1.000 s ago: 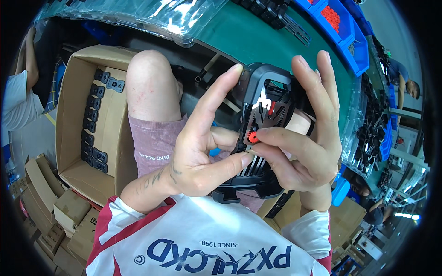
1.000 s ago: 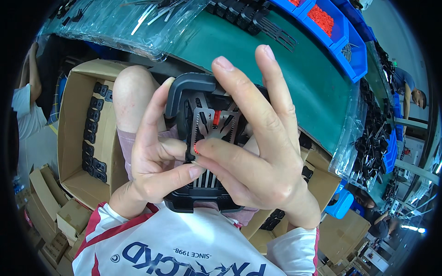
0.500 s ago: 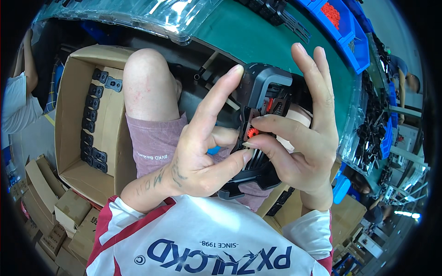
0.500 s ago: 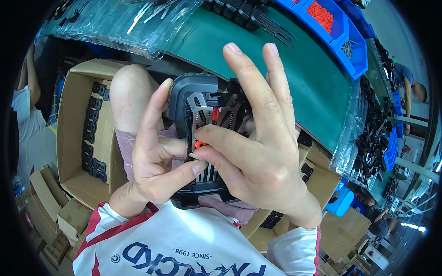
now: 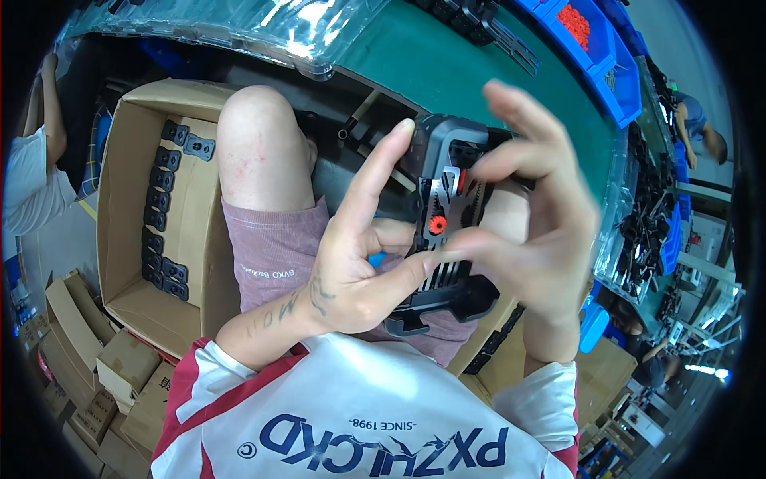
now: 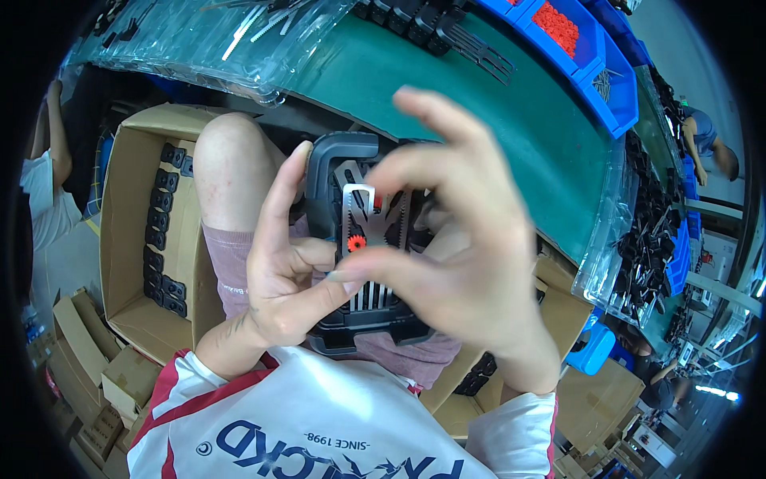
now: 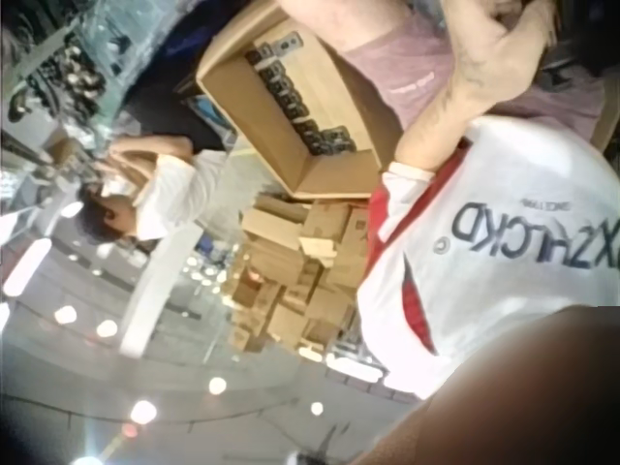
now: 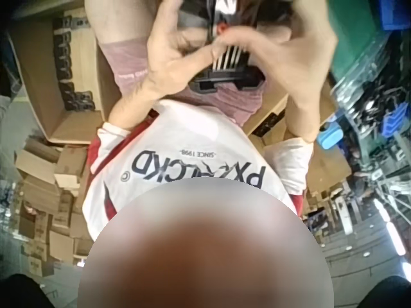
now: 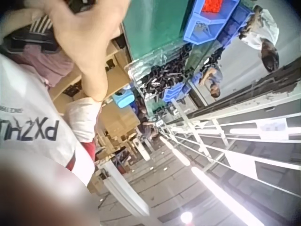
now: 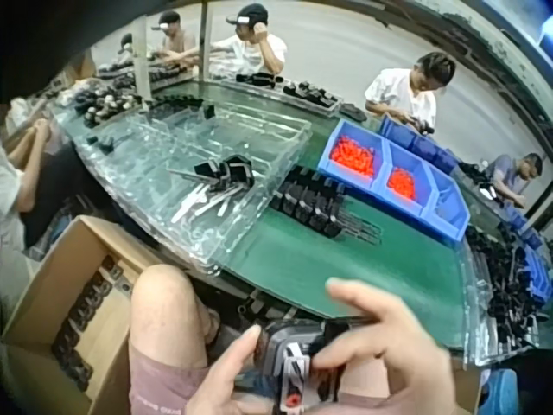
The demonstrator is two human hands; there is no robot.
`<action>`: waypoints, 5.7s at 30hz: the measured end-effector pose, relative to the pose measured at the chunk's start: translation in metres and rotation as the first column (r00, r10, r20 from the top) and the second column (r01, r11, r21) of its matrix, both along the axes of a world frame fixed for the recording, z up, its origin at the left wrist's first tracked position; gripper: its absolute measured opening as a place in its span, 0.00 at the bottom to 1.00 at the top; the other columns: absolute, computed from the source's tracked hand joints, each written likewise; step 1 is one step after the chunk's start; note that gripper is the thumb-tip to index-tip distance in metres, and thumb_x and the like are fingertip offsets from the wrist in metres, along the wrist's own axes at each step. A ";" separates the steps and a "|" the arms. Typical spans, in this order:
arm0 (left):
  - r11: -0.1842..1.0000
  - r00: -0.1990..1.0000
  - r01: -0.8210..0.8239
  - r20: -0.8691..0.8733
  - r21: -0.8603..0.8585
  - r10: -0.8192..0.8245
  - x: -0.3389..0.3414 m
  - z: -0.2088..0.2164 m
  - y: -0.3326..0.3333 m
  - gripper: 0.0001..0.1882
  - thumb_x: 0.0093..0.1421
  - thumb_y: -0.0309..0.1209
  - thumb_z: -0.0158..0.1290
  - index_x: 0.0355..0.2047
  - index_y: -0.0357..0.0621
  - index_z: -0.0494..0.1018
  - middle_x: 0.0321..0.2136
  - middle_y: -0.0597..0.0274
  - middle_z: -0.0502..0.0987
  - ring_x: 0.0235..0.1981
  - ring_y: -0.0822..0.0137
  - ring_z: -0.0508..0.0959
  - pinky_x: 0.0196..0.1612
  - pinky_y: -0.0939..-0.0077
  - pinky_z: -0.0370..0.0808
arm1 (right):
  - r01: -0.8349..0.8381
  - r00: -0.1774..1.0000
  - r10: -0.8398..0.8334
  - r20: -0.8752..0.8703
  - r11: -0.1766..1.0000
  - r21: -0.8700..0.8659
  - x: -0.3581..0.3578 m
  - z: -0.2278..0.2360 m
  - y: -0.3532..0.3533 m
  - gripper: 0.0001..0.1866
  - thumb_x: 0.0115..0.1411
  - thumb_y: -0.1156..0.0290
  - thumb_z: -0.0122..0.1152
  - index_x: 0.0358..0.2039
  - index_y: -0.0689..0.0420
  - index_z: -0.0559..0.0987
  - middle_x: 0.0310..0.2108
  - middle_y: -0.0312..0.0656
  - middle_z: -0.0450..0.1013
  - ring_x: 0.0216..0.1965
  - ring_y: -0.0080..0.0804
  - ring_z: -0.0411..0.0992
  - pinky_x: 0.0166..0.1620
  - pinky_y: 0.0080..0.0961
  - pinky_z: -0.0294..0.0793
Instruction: The recorder is assembling plastic phone holder components by inserting small red plastic parts into the base and attaching side arms.
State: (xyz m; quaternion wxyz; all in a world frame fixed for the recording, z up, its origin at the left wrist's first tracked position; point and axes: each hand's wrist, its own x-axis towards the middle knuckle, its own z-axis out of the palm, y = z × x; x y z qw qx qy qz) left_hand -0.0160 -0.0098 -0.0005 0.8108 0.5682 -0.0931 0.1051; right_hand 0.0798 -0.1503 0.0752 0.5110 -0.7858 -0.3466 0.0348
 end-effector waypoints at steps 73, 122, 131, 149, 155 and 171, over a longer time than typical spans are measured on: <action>0.990 0.962 -0.021 -0.272 -0.140 -0.018 -0.008 0.026 0.024 0.52 0.46 0.14 0.49 0.66 0.38 0.28 0.38 0.41 0.75 0.31 0.66 0.76 0.34 0.89 0.68 | -0.118 0.985 0.106 0.137 0.990 0.078 -0.019 -0.030 -0.006 0.15 0.40 0.77 0.70 0.32 0.60 0.78 0.16 0.33 0.70 0.13 0.20 0.58 0.17 0.14 0.57; 0.993 0.996 -0.079 -0.024 0.082 0.081 -0.005 0.014 0.030 0.50 0.48 0.14 0.49 0.65 0.34 0.31 0.19 0.56 0.76 0.16 0.74 0.68 0.32 0.91 0.67 | 0.681 0.722 -0.683 0.112 0.730 0.057 0.187 0.005 -0.128 0.12 0.56 0.70 0.58 0.35 0.65 0.80 0.25 0.41 0.76 0.23 0.23 0.69 0.24 0.15 0.68; 0.993 0.984 -0.107 -0.146 -0.043 0.100 -0.012 0.016 0.023 0.51 0.48 0.14 0.47 0.66 0.42 0.29 0.24 0.50 0.78 0.16 0.73 0.71 0.29 0.90 0.67 | 0.630 0.621 -0.774 0.123 0.400 -0.666 0.322 -0.023 -0.175 0.10 0.51 0.75 0.54 0.29 0.68 0.81 0.20 0.45 0.74 0.19 0.28 0.71 0.23 0.21 0.73; 0.979 0.976 -0.111 -0.207 -0.170 0.074 -0.018 0.007 0.028 0.52 0.48 0.12 0.47 0.67 0.46 0.28 0.28 0.44 0.79 0.17 0.72 0.74 0.23 0.90 0.67 | 0.758 0.620 -0.784 0.042 0.584 -0.289 0.289 0.013 -0.198 0.09 0.55 0.73 0.62 0.32 0.67 0.79 0.19 0.39 0.73 0.15 0.20 0.69 0.19 0.11 0.71; 0.975 0.973 -0.110 -0.222 -0.190 0.067 -0.011 0.013 0.022 0.52 0.48 0.13 0.48 0.67 0.46 0.28 0.27 0.45 0.79 0.15 0.73 0.73 0.22 0.91 0.65 | 0.775 0.605 -0.795 0.048 0.574 -0.264 0.259 0.032 -0.193 0.12 0.56 0.67 0.64 0.33 0.65 0.80 0.16 0.35 0.70 0.13 0.15 0.64 0.16 0.08 0.63; 0.880 0.954 0.047 -0.239 -0.472 -0.179 0.012 0.014 0.019 0.52 0.51 0.11 0.45 0.66 0.51 0.24 0.22 0.53 0.78 0.15 0.77 0.68 0.21 0.92 0.60 | 0.118 0.614 -0.045 -0.788 0.992 0.036 0.013 -0.021 -0.025 0.06 0.50 0.75 0.67 0.29 0.62 0.81 0.16 0.35 0.72 0.13 0.15 0.64 0.16 0.09 0.60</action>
